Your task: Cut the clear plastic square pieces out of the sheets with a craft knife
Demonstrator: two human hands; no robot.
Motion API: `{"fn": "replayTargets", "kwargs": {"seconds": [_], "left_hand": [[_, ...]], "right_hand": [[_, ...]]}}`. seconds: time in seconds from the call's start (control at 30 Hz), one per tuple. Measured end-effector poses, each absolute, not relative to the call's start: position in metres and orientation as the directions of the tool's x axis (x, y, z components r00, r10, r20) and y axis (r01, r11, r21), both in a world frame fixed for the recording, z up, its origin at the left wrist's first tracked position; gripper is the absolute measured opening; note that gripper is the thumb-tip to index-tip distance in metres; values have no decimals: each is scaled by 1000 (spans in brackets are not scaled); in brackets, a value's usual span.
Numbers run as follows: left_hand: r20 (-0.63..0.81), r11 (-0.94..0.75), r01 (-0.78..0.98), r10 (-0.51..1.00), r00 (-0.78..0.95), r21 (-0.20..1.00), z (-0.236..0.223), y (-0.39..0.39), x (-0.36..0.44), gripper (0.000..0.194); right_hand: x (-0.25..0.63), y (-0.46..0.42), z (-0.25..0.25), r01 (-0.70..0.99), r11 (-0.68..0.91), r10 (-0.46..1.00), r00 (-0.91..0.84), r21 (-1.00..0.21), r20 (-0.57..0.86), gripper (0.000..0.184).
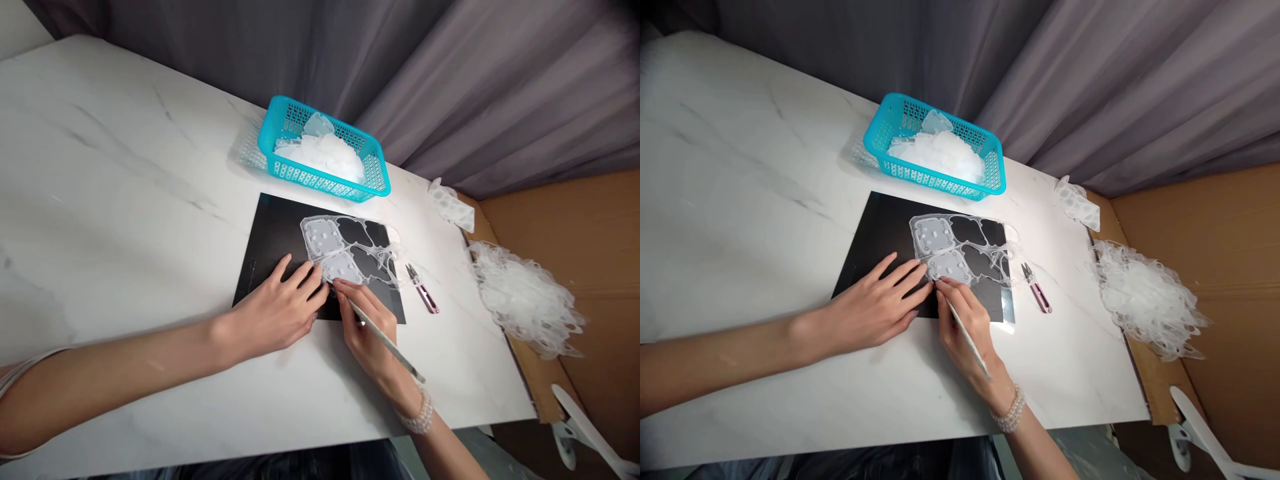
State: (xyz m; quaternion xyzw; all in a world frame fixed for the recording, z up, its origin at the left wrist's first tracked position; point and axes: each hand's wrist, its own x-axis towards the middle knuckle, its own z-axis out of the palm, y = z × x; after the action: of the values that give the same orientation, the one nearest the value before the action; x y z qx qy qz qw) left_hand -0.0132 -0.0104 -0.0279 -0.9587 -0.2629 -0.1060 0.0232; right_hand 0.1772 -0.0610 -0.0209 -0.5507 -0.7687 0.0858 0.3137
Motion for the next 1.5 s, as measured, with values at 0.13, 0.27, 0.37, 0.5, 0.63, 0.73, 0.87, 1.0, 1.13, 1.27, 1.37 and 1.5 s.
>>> {"fn": "replayTargets", "kwargs": {"seconds": [0.13, 0.27, 0.37, 0.5, 0.63, 0.73, 0.87, 1.0, 1.13, 1.27, 1.37, 1.5], "left_hand": [[230, -863, 502, 499, 835, 50, -31, -12, -12, 40], [226, -858, 511, 509, 831, 51, -37, -15, -10, 40], [222, -854, 520, 513, 829, 29, -39, -17, -10, 42], [231, -852, 524, 509, 829, -6, -41, -19, -9, 48], [252, -859, 509, 483, 838, -47, -46, -19, -10, 53], [259, -860, 505, 473, 842, -70, -48, -19, -11, 56], [271, -870, 487, 453, 849, -72, -48, -17, -12, 54], [282, -871, 490, 464, 840, -26, -43, -15, -12, 49], [278, -822, 503, 566, 776, 267, -22, -12, -10, 38], [-41, -175, 267, 761, 647, 948, 4, 1, 0, 47], [-374, 626, -85, 564, 736, 776, 9, 18, 11, 71], [-423, 788, -183, 493, 760, 588, 3, 28, 16, 51]], "right_hand": [[182, -61, -31, 808, 425, 879, -261, -408, 399, 33], [189, -61, -39, 798, 456, 884, -357, -394, 301, 48], [188, -60, -33, 788, 444, 895, -370, -427, 249, 47], [177, -56, -14, 761, 450, 891, -422, -468, 170, 39], [194, -40, -14, 616, 289, 955, -233, -733, 182, 30], [257, -27, -15, 151, -17, 952, 303, -988, 30, 18], [361, -34, -2, -155, -59, 762, 631, -986, -145, 6], [380, -52, 13, -267, -67, 729, 645, -961, -230, 7], [310, -46, 24, -244, -11, 869, 477, -970, -130, 13], [241, -44, 41, 129, 133, 953, 257, -983, 162, 17], [217, -57, 54, 392, 245, 967, -169, -887, 193, 23], [216, -64, 55, 462, 288, 939, -306, -839, 155, 24]]}}
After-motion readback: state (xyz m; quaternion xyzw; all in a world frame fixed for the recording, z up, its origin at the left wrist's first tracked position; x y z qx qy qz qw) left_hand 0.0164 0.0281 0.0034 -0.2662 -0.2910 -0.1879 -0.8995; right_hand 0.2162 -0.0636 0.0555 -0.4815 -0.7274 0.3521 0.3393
